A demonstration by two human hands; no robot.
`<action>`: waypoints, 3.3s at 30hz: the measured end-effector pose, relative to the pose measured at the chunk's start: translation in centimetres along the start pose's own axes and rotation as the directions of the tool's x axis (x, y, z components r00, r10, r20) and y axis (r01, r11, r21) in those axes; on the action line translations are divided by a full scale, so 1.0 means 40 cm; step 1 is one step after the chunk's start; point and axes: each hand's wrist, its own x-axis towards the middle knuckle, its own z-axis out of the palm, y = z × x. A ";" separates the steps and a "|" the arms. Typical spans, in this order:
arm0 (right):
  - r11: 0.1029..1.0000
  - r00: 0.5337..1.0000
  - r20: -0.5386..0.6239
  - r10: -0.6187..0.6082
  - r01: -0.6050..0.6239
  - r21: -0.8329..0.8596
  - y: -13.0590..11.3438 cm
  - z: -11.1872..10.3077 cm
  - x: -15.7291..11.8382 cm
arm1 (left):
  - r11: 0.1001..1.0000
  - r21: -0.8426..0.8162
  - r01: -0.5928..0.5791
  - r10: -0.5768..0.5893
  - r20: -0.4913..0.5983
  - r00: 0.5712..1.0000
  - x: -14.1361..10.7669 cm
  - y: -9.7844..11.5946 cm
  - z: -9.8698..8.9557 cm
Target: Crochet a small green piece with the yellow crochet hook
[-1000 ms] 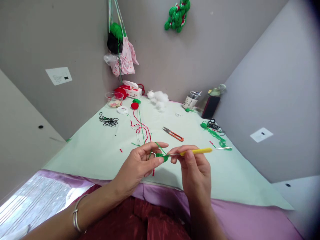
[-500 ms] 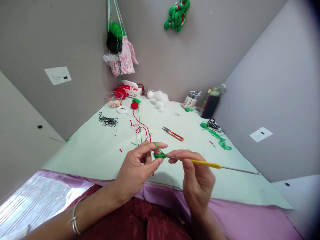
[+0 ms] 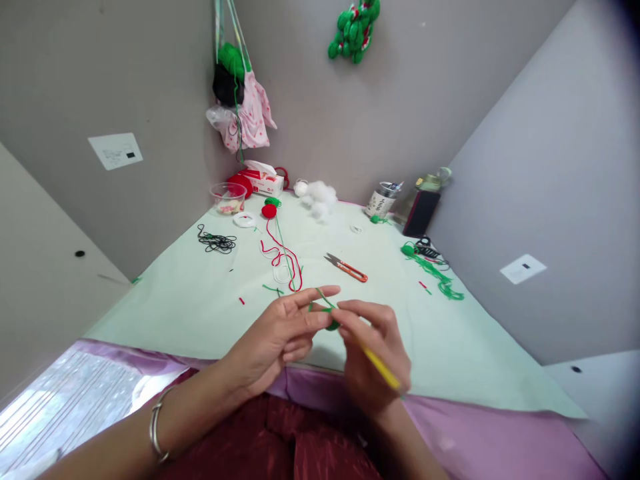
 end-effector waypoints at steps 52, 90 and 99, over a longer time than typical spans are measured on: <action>0.990 0.997 0.040 -0.073 0.077 -0.116 0.008 0.004 -0.010 | 0.996 0.081 -0.032 0.037 -0.058 0.998 0.011 -0.005 0.003; 0.588 0.808 0.181 0.561 -0.543 0.600 0.022 -0.006 0.017 | 0.958 0.227 -0.174 0.190 -0.050 0.980 0.013 -0.028 -0.020; 0.977 0.986 0.110 0.126 -0.142 0.158 0.003 -0.024 0.004 | 0.881 0.414 -0.231 0.311 -0.138 0.940 0.014 -0.039 -0.013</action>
